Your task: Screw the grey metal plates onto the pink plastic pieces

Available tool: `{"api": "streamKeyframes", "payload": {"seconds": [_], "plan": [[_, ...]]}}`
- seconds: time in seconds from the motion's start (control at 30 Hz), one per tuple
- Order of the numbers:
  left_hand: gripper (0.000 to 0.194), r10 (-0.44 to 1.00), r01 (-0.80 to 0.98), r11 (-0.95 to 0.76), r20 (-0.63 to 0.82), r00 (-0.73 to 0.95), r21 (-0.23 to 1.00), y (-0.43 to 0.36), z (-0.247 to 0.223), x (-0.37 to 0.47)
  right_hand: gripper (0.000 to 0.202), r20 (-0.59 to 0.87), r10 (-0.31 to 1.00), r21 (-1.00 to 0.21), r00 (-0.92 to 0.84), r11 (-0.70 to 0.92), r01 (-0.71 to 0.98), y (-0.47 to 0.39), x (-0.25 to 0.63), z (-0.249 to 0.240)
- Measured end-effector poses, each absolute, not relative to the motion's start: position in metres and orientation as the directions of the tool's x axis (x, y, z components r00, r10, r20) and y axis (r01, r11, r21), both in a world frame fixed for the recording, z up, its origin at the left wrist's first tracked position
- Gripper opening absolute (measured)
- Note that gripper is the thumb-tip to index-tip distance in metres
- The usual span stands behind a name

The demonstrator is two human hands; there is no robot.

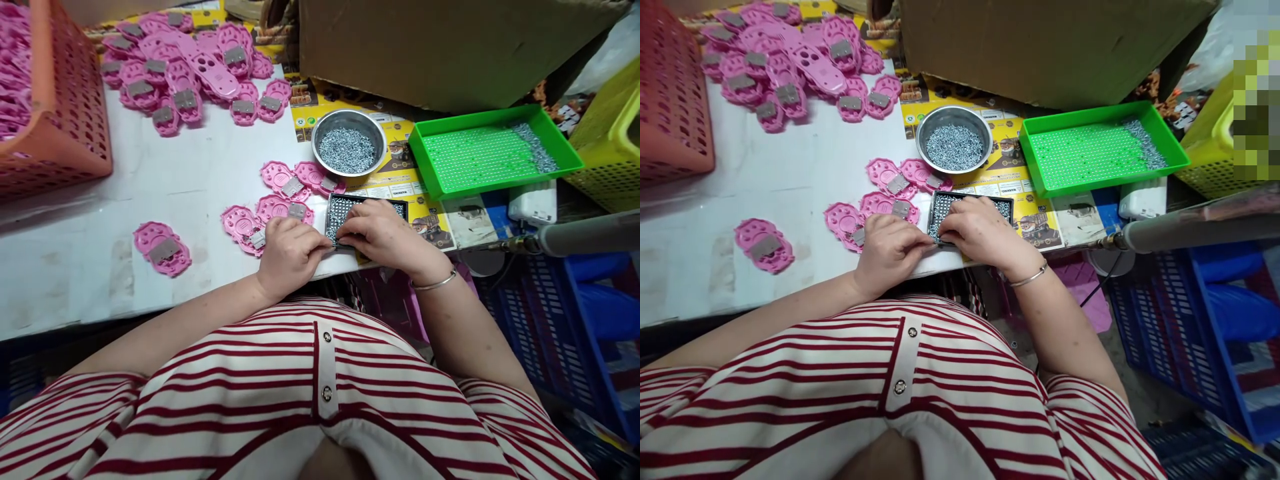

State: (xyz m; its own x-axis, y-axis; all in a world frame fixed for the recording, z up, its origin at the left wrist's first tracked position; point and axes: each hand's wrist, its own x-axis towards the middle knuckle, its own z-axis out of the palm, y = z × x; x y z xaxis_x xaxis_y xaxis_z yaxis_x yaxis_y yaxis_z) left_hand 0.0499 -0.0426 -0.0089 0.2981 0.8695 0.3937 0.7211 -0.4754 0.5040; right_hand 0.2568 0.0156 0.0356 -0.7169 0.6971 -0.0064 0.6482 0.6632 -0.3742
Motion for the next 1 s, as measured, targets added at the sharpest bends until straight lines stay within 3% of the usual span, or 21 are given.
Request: {"api": "streamKeyframes", "payload": {"seconds": [0.43, 0.53, 0.67, 0.77, 0.83, 0.9, 1.0], "plan": [[0.015, 0.865, 0.711, -0.481, 0.406, 0.293, 0.512, -0.043, -0.009, 0.050, 0.019, 0.054, 0.714, -0.385, -0.698, 0.660, 0.646, 0.015, 0.253, 0.029], [0.015, 0.865, 0.716, -0.482, 0.406, 0.296, 0.505, -0.044, -0.008, 0.050, 0.027, 0.062, 0.770, -0.350, -0.635, 0.612, 0.709, 0.015, 0.262, 0.034], [0.015, 0.867, 0.714, -0.480, 0.401, 0.297, 0.509, -0.044, -0.008, 0.050, 0.023, -0.066, 0.772, -0.253, -0.632, 0.600, 0.759, 0.007, 0.281, 0.041], [0.014, 0.868, 0.717, -0.478, 0.398, 0.297, 0.508, -0.044, -0.009, 0.049, 0.024, -0.029, 0.813, -0.192, -0.581, 0.566, 0.802, -0.002, 0.291, 0.041], [0.012, 0.865, 0.712, -0.481, 0.407, 0.293, 0.511, -0.044, -0.009, 0.049, 0.028, 0.111, 0.845, -0.272, -0.522, 0.532, 0.802, -0.009, 0.295, 0.037], [0.009, 0.856, 0.660, -0.498, 0.439, 0.272, 0.562, -0.044, -0.008, 0.049, 0.032, 0.312, 0.880, -0.446, -0.359, 0.469, 0.762, -0.014, 0.297, 0.030], [0.037, 0.864, 0.498, -0.503, 0.428, 0.266, 0.706, -0.047, -0.004, 0.052, 0.042, 0.414, 0.910, -0.717, 0.002, 0.325, 0.616, -0.016, 0.299, 0.012]]}}
